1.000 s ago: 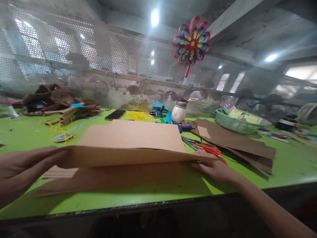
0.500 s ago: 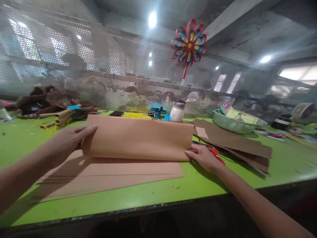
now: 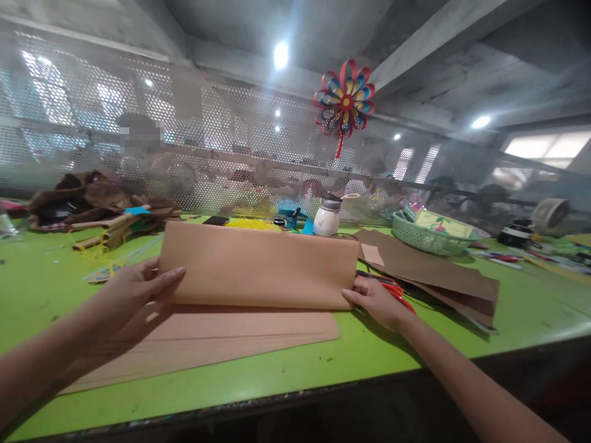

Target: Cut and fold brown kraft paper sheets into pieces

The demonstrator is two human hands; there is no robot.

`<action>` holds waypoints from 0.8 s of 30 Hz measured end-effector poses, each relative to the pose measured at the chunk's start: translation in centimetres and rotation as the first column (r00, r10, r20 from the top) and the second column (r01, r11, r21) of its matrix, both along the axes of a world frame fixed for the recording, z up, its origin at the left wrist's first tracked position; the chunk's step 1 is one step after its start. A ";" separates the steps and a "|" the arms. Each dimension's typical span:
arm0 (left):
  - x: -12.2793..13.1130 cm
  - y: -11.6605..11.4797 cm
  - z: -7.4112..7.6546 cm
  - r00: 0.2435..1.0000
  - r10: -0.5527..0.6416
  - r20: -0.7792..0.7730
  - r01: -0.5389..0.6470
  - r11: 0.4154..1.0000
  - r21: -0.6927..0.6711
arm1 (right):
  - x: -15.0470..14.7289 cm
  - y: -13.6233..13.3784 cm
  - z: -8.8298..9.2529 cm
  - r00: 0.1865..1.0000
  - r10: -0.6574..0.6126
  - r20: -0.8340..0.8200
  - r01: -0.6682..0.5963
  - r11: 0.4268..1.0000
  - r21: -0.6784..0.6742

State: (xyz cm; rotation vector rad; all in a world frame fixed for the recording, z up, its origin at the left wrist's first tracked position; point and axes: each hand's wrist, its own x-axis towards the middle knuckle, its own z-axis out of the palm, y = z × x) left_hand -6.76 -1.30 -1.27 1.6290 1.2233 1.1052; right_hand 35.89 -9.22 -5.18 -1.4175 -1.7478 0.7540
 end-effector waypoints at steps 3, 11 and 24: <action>0.0 0.0 1.1 0.982 0.127 -0.140 -0.114 0.989 0.096 | 0.1 -0.1 0.1 0.999 0.033 -0.009 -0.033 0.999 -0.018; 0.2 -0.8 1.0 0.975 0.161 -0.156 -0.133 0.976 0.175 | 0.3 -0.9 0.4 0.994 0.112 0.001 -0.112 0.993 -0.025; -0.3 -1.5 1.1 0.980 0.135 -0.148 -0.127 0.990 0.066 | 1.2 -0.8 -0.3 0.990 0.124 0.070 -0.120 0.991 -0.061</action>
